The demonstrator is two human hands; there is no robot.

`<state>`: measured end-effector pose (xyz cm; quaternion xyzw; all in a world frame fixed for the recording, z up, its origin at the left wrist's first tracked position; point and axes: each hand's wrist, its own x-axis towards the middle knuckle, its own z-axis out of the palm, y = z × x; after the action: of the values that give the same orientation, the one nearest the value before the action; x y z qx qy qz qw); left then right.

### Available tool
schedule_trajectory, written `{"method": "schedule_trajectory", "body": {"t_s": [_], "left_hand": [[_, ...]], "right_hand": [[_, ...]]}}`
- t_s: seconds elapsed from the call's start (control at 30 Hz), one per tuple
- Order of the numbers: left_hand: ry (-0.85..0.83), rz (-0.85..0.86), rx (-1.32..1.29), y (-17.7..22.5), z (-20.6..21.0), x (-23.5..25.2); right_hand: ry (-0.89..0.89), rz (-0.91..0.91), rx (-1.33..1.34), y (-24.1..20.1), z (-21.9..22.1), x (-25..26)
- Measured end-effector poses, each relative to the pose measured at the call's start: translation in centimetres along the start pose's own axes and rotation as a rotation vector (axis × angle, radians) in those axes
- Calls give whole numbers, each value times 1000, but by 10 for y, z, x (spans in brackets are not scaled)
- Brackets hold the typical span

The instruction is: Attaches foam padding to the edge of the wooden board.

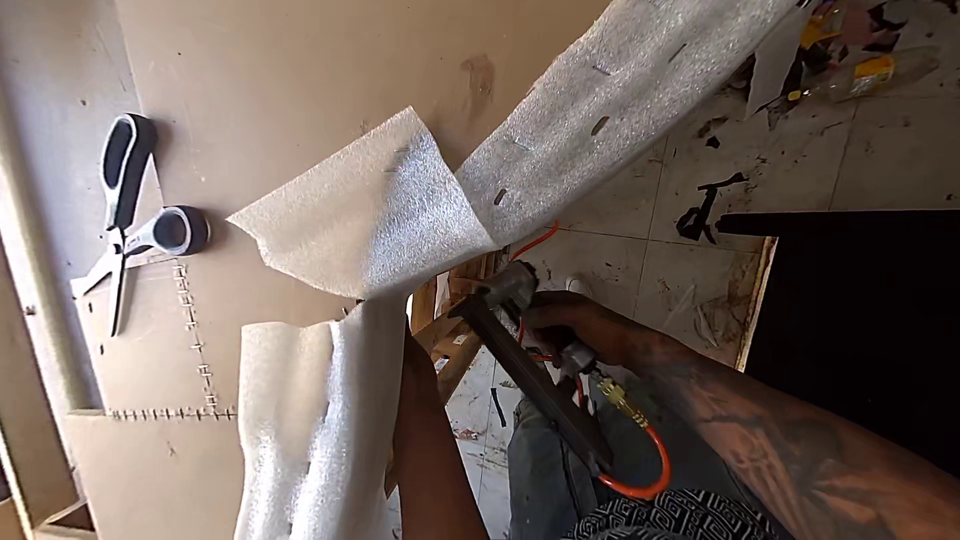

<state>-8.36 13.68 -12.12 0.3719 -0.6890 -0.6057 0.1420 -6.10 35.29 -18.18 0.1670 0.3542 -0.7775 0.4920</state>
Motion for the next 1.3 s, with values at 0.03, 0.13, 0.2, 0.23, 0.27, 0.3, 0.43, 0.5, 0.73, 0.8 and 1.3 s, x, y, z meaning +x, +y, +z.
{"method": "schedule_trajectory", "body": {"t_s": [0.03, 0.13, 0.2, 0.23, 0.27, 0.3, 0.43, 0.5, 0.73, 0.8, 1.3], "left_hand": [[80, -18, -75, 7, 10, -1], [54, 11, -278, 4, 8, 0], [-133, 6, -309, 4, -2, -2], [-247, -16, -326, 6, -6, -1], [-364, -49, -344, 8, -9, 0], [-466, -80, -387, 9, -12, 1], [-497, 3, -399, 3, -13, -2], [-343, -92, -353, 6, -10, -8], [-877, -323, -568, -13, -23, 15], [-916, -278, -713, -6, -9, 11], [-736, -107, -837, -7, 7, 18]], "right_hand": [[-27, 39, -33, -3, 6, 10], [-100, 127, -117, -14, 25, 35], [-154, 170, -132, -21, 35, 49], [-182, 177, -140, -23, 38, 54], [-208, 173, -152, -25, 41, 57], [-223, 167, -169, -26, 43, 60], [-223, 145, -197, -25, 46, 58], [-193, 137, -169, -23, 41, 53], [-9, 168, 131, 4, -4, 6], [50, 177, 176, 11, -7, 0], [-64, 106, -12, -41, 30, 32]]}}
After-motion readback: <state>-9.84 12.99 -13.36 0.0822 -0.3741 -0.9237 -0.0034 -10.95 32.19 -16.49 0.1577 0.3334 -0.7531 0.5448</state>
